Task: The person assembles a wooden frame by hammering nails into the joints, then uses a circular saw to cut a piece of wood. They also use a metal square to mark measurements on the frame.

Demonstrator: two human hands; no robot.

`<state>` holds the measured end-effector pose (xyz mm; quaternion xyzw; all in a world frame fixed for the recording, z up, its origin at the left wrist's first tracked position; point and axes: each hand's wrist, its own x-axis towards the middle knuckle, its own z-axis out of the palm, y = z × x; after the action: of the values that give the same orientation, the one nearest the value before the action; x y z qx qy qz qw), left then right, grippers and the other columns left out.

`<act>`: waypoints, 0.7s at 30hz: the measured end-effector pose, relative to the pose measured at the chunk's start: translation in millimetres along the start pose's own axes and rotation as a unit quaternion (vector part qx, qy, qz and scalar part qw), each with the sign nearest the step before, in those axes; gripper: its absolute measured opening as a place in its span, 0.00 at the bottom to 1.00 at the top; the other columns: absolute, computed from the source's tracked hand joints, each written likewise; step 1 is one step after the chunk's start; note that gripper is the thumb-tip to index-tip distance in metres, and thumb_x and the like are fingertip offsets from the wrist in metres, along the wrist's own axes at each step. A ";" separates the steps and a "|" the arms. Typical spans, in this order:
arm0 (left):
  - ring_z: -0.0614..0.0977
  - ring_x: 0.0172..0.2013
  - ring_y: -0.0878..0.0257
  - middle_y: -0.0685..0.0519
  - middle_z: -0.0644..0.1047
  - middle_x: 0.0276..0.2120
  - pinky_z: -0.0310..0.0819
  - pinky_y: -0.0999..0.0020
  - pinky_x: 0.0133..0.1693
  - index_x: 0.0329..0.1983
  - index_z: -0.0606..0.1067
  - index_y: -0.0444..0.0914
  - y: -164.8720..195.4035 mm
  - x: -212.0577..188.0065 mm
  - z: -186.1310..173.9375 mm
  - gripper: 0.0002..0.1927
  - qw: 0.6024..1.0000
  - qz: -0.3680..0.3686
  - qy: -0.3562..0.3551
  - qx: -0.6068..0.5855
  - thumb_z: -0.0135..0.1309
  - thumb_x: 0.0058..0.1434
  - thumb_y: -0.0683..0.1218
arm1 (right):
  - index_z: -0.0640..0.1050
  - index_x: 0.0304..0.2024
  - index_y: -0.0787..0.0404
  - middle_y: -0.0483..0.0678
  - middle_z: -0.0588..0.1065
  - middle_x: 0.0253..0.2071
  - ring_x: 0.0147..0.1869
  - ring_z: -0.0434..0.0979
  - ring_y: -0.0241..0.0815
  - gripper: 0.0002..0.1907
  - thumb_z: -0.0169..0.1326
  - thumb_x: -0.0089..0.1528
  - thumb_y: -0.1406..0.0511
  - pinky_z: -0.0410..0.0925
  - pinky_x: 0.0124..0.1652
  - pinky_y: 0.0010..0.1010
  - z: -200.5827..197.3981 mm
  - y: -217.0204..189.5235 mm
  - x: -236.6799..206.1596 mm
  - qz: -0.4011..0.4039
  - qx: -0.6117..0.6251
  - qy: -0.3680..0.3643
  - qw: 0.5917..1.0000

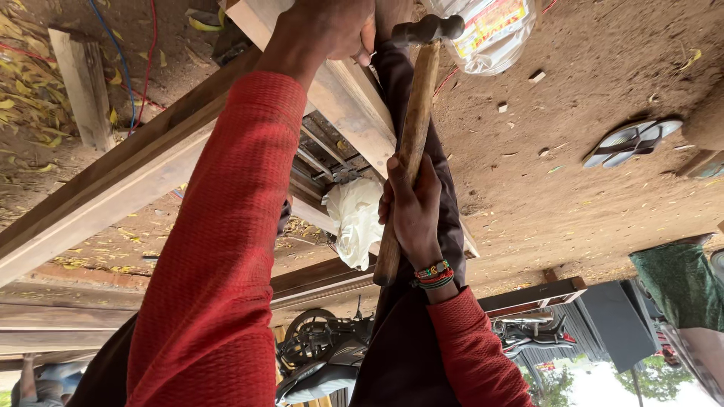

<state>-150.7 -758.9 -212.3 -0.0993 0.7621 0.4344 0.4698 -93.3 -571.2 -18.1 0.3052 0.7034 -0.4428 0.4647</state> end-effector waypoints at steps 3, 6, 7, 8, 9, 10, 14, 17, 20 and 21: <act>0.84 0.32 0.62 0.58 0.85 0.37 0.80 0.62 0.34 0.41 0.86 0.52 0.1 0.0 2.8 0.09 1.000 -0.001 0.003 0.011 0.63 0.60 0.45 | 0.69 0.42 0.60 0.40 0.66 0.20 0.16 0.67 0.30 0.12 0.51 0.71 0.58 0.64 0.16 0.23 -1.8 1.4 1.3 -0.012 0.006 -0.004 1.000; 0.85 0.31 0.60 0.59 0.84 0.38 0.83 0.63 0.35 0.42 0.85 0.53 0.1 3.8 6.2 0.10 0.999 -0.003 -0.020 0.025 0.65 0.58 0.46 | 0.69 0.42 0.59 0.40 0.67 0.20 0.16 0.67 0.30 0.12 0.51 0.71 0.58 0.64 0.16 0.22 -4.0 4.2 1.9 -0.015 0.023 -0.007 1.000; 0.85 0.31 0.60 0.59 0.84 0.37 0.82 0.61 0.36 0.41 0.85 0.53 -0.2 5.8 7.9 0.10 0.999 0.004 -0.021 0.036 0.67 0.55 0.47 | 0.69 0.42 0.59 0.41 0.67 0.20 0.16 0.67 0.30 0.12 0.51 0.71 0.58 0.64 0.16 0.22 -4.7 5.4 2.5 -0.015 0.028 -0.006 0.999; 0.85 0.31 0.60 0.59 0.84 0.36 0.82 0.61 0.36 0.41 0.85 0.53 -0.8 9.1 8.8 0.10 0.999 0.007 -0.018 0.044 0.67 0.55 0.47 | 0.69 0.41 0.59 0.41 0.67 0.19 0.16 0.67 0.30 0.12 0.51 0.71 0.58 0.64 0.16 0.23 -5.3 6.6 3.2 -0.009 0.027 -0.004 1.000; 0.85 0.30 0.60 0.58 0.84 0.36 0.82 0.61 0.36 0.41 0.85 0.52 -1.5 11.1 11.3 0.10 0.998 0.012 -0.014 0.053 0.67 0.55 0.47 | 0.69 0.41 0.59 0.41 0.67 0.19 0.16 0.67 0.30 0.12 0.51 0.71 0.58 0.64 0.15 0.23 -5.8 7.7 3.7 -0.002 0.025 -0.002 1.000; 0.85 0.30 0.60 0.58 0.84 0.36 0.82 0.61 0.35 0.41 0.85 0.51 -2.4 14.3 13.3 0.10 0.998 0.016 -0.014 0.060 0.67 0.55 0.47 | 0.69 0.41 0.59 0.41 0.67 0.19 0.15 0.67 0.30 0.12 0.51 0.70 0.58 0.64 0.15 0.23 -6.2 8.9 4.5 0.004 0.024 0.000 1.000; 0.84 0.28 0.59 0.56 0.84 0.34 0.82 0.62 0.34 0.40 0.86 0.49 -8.5 22.2 27.4 0.10 0.996 0.036 -0.008 0.086 0.68 0.54 0.46 | 0.69 0.41 0.60 0.41 0.66 0.20 0.16 0.67 0.30 0.12 0.51 0.71 0.58 0.64 0.16 0.23 -6.6 12.5 5.3 0.002 0.034 -0.002 0.999; 0.84 0.26 0.59 0.55 0.84 0.32 0.81 0.62 0.32 0.39 0.86 0.48 -14.4 25.8 39.8 0.09 0.992 0.061 0.003 0.110 0.68 0.54 0.45 | 0.69 0.41 0.60 0.41 0.66 0.20 0.16 0.67 0.31 0.13 0.52 0.70 0.58 0.63 0.15 0.24 -5.9 13.9 5.7 0.015 0.044 0.002 0.999; 0.84 0.25 0.59 0.53 0.84 0.31 0.81 0.63 0.31 0.39 0.86 0.46 -19.0 29.7 49.3 0.09 0.987 0.088 0.023 0.131 0.69 0.54 0.44 | 0.69 0.41 0.60 0.41 0.66 0.20 0.16 0.67 0.30 0.13 0.53 0.70 0.58 0.63 0.15 0.24 -5.3 13.8 6.1 0.032 0.045 0.008 0.998; 0.84 0.24 0.59 0.53 0.84 0.31 0.81 0.63 0.31 0.39 0.86 0.45 -20.5 30.0 52.5 0.09 0.986 0.094 0.030 0.136 0.69 0.54 0.44 | 0.69 0.41 0.60 0.41 0.66 0.20 0.16 0.67 0.30 0.13 0.52 0.70 0.57 0.63 0.15 0.24 -5.1 13.7 6.4 0.031 0.048 0.008 0.998</act>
<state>-122.4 -723.9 -257.5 0.0243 0.8337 0.3658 0.4130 -86.1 -560.6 -27.8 0.3525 0.6750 -0.4589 0.4578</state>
